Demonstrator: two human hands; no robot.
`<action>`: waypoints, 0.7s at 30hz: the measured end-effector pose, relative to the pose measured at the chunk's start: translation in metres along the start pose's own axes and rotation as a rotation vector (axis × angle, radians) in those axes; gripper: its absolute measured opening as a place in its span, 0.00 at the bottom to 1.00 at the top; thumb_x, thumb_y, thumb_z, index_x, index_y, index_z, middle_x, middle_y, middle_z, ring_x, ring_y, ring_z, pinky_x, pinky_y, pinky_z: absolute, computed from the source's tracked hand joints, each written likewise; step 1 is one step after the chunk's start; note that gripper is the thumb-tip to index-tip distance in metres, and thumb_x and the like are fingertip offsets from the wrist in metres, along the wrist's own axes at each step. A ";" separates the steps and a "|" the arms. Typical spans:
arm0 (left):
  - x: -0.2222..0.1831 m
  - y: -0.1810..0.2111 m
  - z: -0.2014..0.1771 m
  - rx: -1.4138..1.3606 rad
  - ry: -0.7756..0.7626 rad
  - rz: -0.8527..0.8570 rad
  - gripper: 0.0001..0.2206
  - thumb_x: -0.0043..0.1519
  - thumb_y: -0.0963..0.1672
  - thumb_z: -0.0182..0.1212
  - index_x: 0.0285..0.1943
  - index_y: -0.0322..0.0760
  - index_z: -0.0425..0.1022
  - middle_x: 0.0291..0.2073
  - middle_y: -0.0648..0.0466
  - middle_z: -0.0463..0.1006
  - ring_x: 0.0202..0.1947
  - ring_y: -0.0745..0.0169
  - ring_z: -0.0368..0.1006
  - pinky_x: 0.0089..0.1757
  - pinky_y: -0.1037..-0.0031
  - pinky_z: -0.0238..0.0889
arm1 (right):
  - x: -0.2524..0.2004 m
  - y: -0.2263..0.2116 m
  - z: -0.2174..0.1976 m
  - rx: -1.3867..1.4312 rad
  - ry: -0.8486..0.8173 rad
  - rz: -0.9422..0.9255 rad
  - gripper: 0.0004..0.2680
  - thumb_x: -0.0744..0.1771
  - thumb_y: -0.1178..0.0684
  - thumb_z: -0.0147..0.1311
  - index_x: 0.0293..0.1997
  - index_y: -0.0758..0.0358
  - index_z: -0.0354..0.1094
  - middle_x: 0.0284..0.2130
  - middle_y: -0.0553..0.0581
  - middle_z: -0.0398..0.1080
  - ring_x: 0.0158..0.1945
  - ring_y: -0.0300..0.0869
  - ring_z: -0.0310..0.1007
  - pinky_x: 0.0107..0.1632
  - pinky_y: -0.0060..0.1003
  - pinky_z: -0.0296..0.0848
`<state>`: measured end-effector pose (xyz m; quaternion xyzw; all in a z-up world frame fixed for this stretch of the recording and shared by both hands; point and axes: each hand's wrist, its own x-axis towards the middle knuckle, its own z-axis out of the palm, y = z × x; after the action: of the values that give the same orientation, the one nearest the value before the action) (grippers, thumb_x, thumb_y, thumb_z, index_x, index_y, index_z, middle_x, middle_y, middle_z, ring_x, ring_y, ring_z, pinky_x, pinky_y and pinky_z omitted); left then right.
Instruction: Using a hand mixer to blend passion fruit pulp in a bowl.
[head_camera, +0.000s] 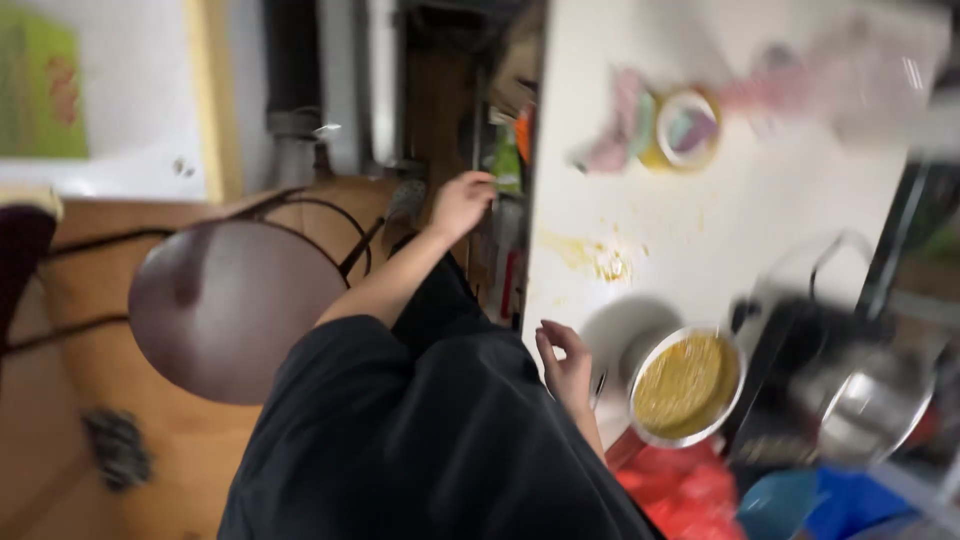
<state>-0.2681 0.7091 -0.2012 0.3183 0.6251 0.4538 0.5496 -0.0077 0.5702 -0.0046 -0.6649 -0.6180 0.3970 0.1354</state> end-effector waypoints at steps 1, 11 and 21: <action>0.007 0.009 0.001 -0.049 0.057 -0.020 0.14 0.65 0.43 0.56 0.56 0.33 0.79 0.41 0.50 0.87 0.39 0.62 0.82 0.43 0.73 0.74 | 0.027 -0.012 0.002 -0.049 -0.054 -0.028 0.10 0.66 0.55 0.61 0.50 0.65 0.75 0.39 0.58 0.80 0.44 0.41 0.81 0.48 0.35 0.76; 0.014 0.029 -0.083 -0.226 0.157 0.116 0.12 0.66 0.44 0.58 0.57 0.36 0.75 0.41 0.51 0.85 0.39 0.62 0.83 0.43 0.73 0.74 | 0.208 -0.026 0.077 -0.294 -0.380 -0.131 0.11 0.67 0.53 0.61 0.53 0.63 0.74 0.40 0.57 0.78 0.42 0.41 0.78 0.48 0.35 0.75; 0.000 -0.050 -0.040 -0.175 0.168 0.073 0.12 0.64 0.42 0.55 0.56 0.37 0.74 0.40 0.49 0.85 0.39 0.52 0.83 0.42 0.67 0.74 | 0.134 0.050 0.113 -0.547 -0.425 -0.195 0.14 0.66 0.50 0.63 0.54 0.64 0.72 0.50 0.64 0.73 0.50 0.53 0.76 0.48 0.40 0.74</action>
<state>-0.3023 0.6812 -0.2478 0.2525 0.6148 0.5514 0.5042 -0.0610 0.6496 -0.1598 -0.5169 -0.7764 0.3314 -0.1420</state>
